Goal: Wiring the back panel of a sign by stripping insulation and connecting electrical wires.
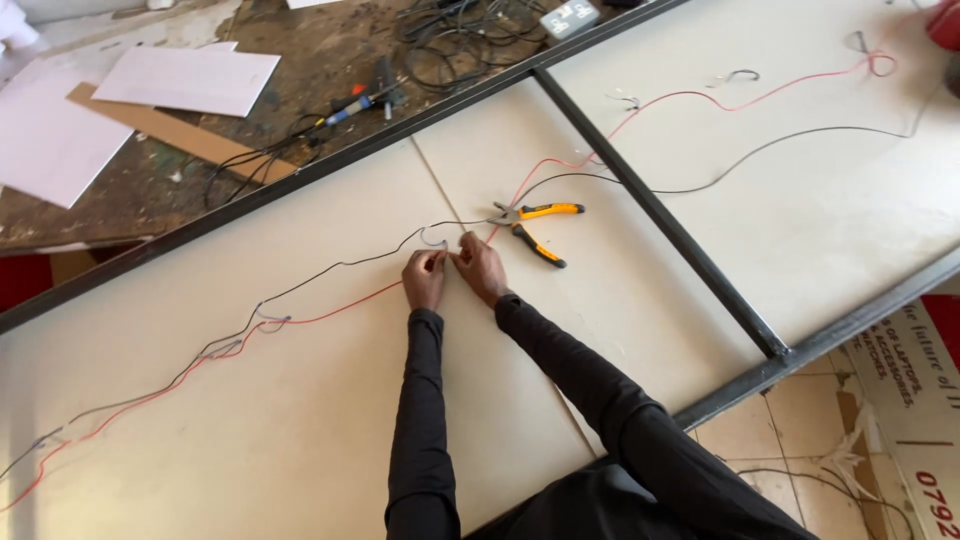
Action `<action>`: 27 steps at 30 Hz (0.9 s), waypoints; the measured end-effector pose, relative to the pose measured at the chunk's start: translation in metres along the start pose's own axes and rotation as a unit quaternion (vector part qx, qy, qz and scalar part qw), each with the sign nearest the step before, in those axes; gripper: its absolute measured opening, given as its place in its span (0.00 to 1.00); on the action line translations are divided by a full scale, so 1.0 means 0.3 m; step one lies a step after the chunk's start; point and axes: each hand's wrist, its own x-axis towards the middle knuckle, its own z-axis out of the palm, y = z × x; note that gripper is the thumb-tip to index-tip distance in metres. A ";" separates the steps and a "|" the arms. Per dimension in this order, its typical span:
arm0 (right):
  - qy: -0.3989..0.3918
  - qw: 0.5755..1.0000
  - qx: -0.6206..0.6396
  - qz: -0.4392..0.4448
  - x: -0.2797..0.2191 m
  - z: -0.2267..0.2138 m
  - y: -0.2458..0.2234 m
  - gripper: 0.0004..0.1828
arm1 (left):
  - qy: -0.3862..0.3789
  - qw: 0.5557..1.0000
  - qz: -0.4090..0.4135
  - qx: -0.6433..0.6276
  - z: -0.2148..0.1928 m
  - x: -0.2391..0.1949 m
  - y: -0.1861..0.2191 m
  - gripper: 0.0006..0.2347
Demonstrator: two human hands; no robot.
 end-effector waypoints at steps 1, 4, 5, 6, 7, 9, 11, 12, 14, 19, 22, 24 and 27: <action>0.000 1.000 0.009 -0.026 -0.001 0.002 0.004 0.14 | 0.005 1.000 -0.001 -0.004 0.002 -0.001 -0.005 0.06; -0.012 0.999 -0.018 -0.048 0.017 0.035 0.051 0.11 | 0.013 1.000 0.003 -0.016 -0.006 0.004 0.006 0.05; -0.030 0.998 -0.048 -0.040 0.013 0.051 0.075 0.09 | 0.017 1.000 0.002 -0.016 -0.015 -0.010 0.012 0.04; -0.028 0.997 -0.054 -0.041 0.024 0.039 0.070 0.09 | 0.018 1.000 0.002 -0.023 -0.009 -0.007 0.017 0.04; -0.043 0.997 -0.067 -0.023 0.027 0.037 0.064 0.09 | 0.020 1.000 0.010 -0.018 -0.011 -0.006 0.016 0.03; -0.051 0.995 -0.081 0.003 0.036 0.037 0.073 0.09 | 0.015 1.000 0.020 -0.016 -0.013 -0.008 0.025 0.03; -0.091 0.989 -0.115 0.010 0.039 0.063 0.093 0.15 | 0.005 0.999 0.026 -0.017 -0.039 -0.016 0.035 0.02; -0.087 0.990 -0.112 0.016 0.052 0.048 0.105 0.15 | -0.002 0.999 0.028 -0.016 -0.020 -0.008 0.036 0.02; -0.112 0.987 -0.115 0.015 0.069 0.054 0.107 0.14 | -0.001 0.998 0.052 -0.040 -0.026 -0.002 0.021 0.03; -0.166 0.986 -0.025 0.011 0.104 0.049 0.161 0.15 | -0.040 0.997 0.048 -0.042 -0.043 0.003 0.051 0.05; -0.176 0.982 -0.025 -0.060 -0.015 -0.028 0.108 0.26 | -0.032 0.996 0.070 -0.045 -0.017 -0.027 0.019 0.05; -0.166 0.977 -0.053 -0.120 -0.113 -0.192 -0.035 0.39 | -0.014 0.992 0.111 -0.060 -0.034 0.011 0.071 0.05; -0.127 0.979 0.054 -0.151 -0.307 -0.425 -0.375 0.35 | 0.040 0.986 0.164 0.005 -0.044 -0.024 0.154 0.07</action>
